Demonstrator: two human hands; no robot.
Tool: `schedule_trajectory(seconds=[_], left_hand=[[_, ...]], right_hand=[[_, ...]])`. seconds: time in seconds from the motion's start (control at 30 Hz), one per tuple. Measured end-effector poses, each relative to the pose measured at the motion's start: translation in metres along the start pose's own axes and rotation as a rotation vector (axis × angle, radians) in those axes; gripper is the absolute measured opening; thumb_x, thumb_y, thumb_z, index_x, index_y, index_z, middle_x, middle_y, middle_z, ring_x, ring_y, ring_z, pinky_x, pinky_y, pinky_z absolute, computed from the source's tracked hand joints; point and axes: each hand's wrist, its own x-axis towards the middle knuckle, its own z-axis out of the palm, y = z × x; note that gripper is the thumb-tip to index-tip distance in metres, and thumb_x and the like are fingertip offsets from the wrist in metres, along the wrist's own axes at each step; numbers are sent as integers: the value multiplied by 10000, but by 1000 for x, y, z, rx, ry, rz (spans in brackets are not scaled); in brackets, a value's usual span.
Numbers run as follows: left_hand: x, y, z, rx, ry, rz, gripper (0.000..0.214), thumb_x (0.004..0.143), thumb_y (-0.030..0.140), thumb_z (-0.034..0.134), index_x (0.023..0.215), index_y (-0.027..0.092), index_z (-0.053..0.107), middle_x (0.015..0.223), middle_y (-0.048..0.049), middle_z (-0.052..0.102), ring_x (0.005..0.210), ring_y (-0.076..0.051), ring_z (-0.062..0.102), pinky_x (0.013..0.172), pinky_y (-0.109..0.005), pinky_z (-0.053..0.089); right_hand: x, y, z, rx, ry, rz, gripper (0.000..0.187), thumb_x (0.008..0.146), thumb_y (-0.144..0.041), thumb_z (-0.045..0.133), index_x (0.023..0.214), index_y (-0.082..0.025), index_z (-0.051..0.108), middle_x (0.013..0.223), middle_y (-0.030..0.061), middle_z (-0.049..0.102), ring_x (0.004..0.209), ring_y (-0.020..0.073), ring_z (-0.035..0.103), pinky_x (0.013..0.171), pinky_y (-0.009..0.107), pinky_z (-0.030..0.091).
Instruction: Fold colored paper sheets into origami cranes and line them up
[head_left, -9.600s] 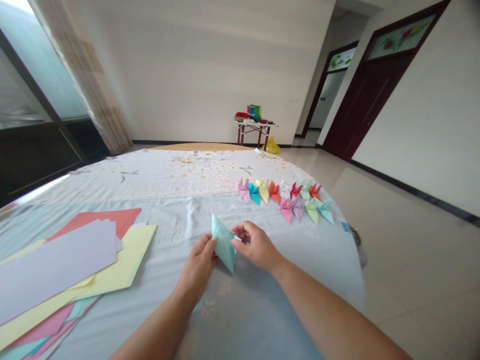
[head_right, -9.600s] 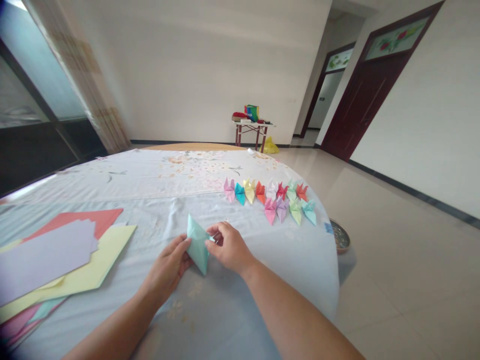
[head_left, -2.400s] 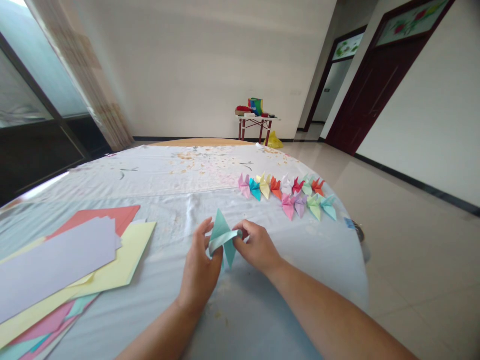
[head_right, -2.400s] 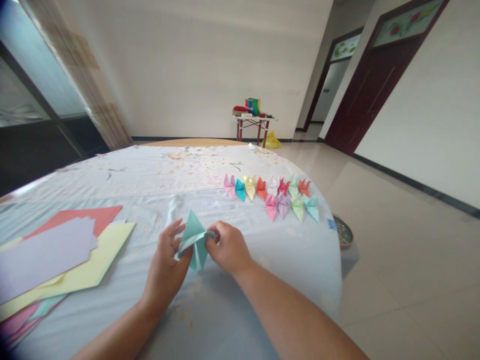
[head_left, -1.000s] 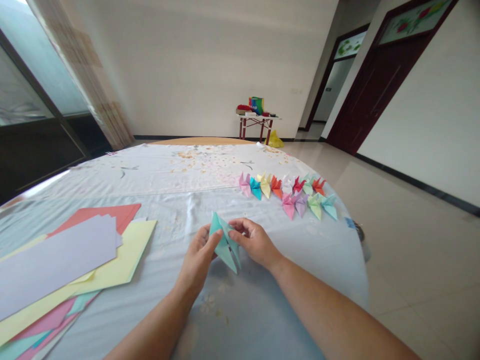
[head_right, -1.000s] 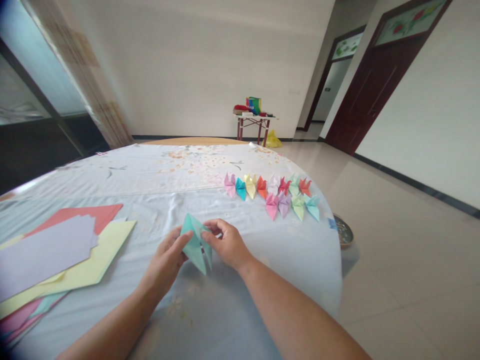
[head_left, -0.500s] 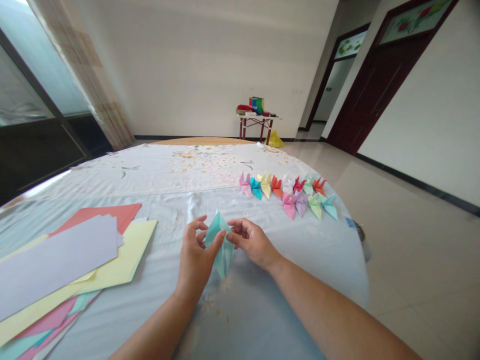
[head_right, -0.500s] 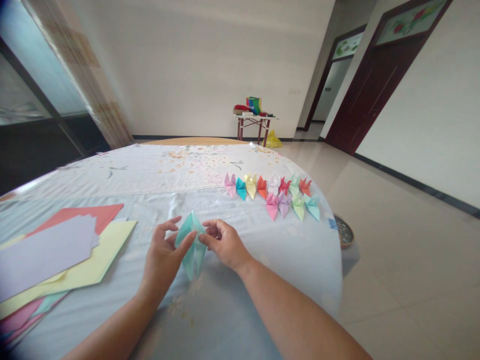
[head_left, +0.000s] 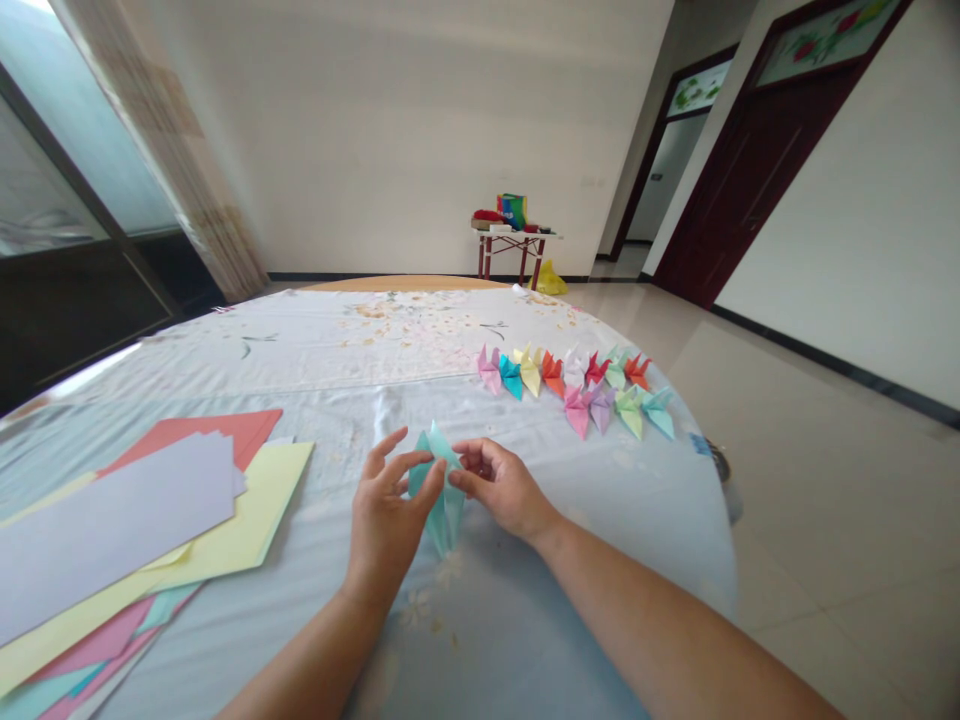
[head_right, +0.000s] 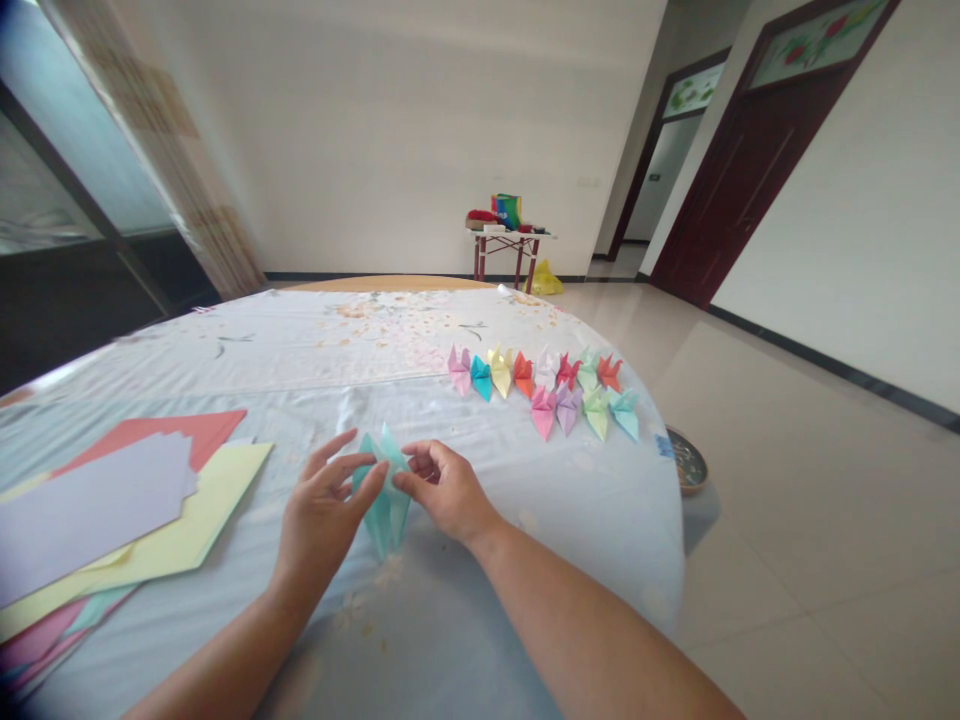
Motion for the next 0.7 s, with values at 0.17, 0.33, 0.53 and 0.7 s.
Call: schedule_trajectory(seconds=[0.17,0.33,0.53,0.7], left_hand=[[3,-1,-1,-68,-97,-82,259,709,430,579,661,181,630,1077,-87,571,943,-229,578,645,-263,482],[5,-8,1,-133,-109,-100,266,743,415,534,751,178,654,881,-62,648,823,-198,592,654,-261,454],[5,-8,1,-134,-82,-148,289,724,444,545,771,171,627,644,1,604,571,-129,516,528,-222,402],[6,-8,0,-191,-87,-241,311,721,469,540,732,163,589,559,33,536,485,-96,450,461,-199,361]], right_hand=[[-1,-2,1,12,-29,5,371,702,-356,665,1013,-177,568,792,-3,547,701,101,513,645,230,419],[-1,-3,2,22,-54,5,367,697,-339,673,1010,-178,572,790,-4,557,705,102,520,650,233,420],[0,-4,2,76,-66,17,361,694,-344,673,993,-166,578,727,-19,538,641,89,504,598,225,414],[-1,-2,4,75,-77,28,387,667,-334,696,997,-173,572,746,-19,553,661,94,521,614,226,422]])
